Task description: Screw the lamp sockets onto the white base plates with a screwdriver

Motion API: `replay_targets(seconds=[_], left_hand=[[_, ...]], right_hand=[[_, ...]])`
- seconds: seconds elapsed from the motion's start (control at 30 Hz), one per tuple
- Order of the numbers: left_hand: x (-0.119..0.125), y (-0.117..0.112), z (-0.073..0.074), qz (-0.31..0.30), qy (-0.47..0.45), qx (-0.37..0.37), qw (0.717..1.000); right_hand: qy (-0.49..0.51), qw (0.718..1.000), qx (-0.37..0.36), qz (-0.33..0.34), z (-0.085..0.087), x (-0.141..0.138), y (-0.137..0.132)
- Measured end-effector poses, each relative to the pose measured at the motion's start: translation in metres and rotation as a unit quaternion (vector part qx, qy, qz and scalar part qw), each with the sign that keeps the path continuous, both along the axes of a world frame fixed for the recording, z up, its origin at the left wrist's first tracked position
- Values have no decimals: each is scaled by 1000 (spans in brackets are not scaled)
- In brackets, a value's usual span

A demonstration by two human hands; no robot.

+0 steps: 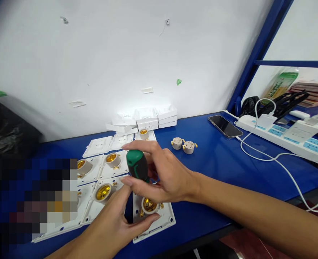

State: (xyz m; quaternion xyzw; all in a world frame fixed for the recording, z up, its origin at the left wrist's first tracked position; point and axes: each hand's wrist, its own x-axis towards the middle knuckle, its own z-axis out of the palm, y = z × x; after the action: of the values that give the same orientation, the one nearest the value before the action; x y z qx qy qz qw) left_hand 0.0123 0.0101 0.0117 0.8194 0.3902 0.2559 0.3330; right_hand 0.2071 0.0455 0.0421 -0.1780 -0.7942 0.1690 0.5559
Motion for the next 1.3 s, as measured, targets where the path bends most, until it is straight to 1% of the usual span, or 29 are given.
replay_targets(seconds=[0.13, 0.27, 0.4, 0.47, 0.57, 0.7, 0.77, 0.9, 1.0, 1.07, 1.13, 1.2, 1.3], left_hand=[[1, 0, -1, 5, 0, 8, 1000], [2, 0, 1, -4, -12, -4, 1000], [3, 0, 4, -11, -18, -13, 1000], [3, 1, 6, -17, -21, -15, 1000], [2, 1, 7, -25, -12, -26, 999], [2, 1, 6, -25, -6, -27, 999], [4, 1, 6, -24, -10, -22, 999], [5, 1, 9, -27, -24, -22, 999], [4, 2, 11, -37, -24, -24, 999], [3, 2, 11, -39, -21, -16, 999], [3, 2, 10, -36, -19, -5, 999], [3, 1, 9, -35, -20, 2, 999], [3, 2, 8, -38, -23, 8, 999]], right_hand=[[-11, 1000, 16, -6, 1, 2, 1], [25, 998, 41, -29, -1, 3, 4], [56, 995, 14, -85, 0, 3, 6], [56, 994, 2, -98, 1, 2, 6], [54, 995, -4, -84, 0, 2, 6], [47, 998, -4, -35, -4, 3, 4], [36, 999, 11, -10, -6, 4, 3], [21, 998, 51, 17, -5, 4, 2], [52, 997, 52, 3, -4, 3, 2], [80, 995, 45, -35, -4, 2, 2], [87, 994, 35, -64, -3, 1, 3], [85, 994, 27, -70, -3, 0, 3], [80, 995, 28, -57, -3, 0, 3]])
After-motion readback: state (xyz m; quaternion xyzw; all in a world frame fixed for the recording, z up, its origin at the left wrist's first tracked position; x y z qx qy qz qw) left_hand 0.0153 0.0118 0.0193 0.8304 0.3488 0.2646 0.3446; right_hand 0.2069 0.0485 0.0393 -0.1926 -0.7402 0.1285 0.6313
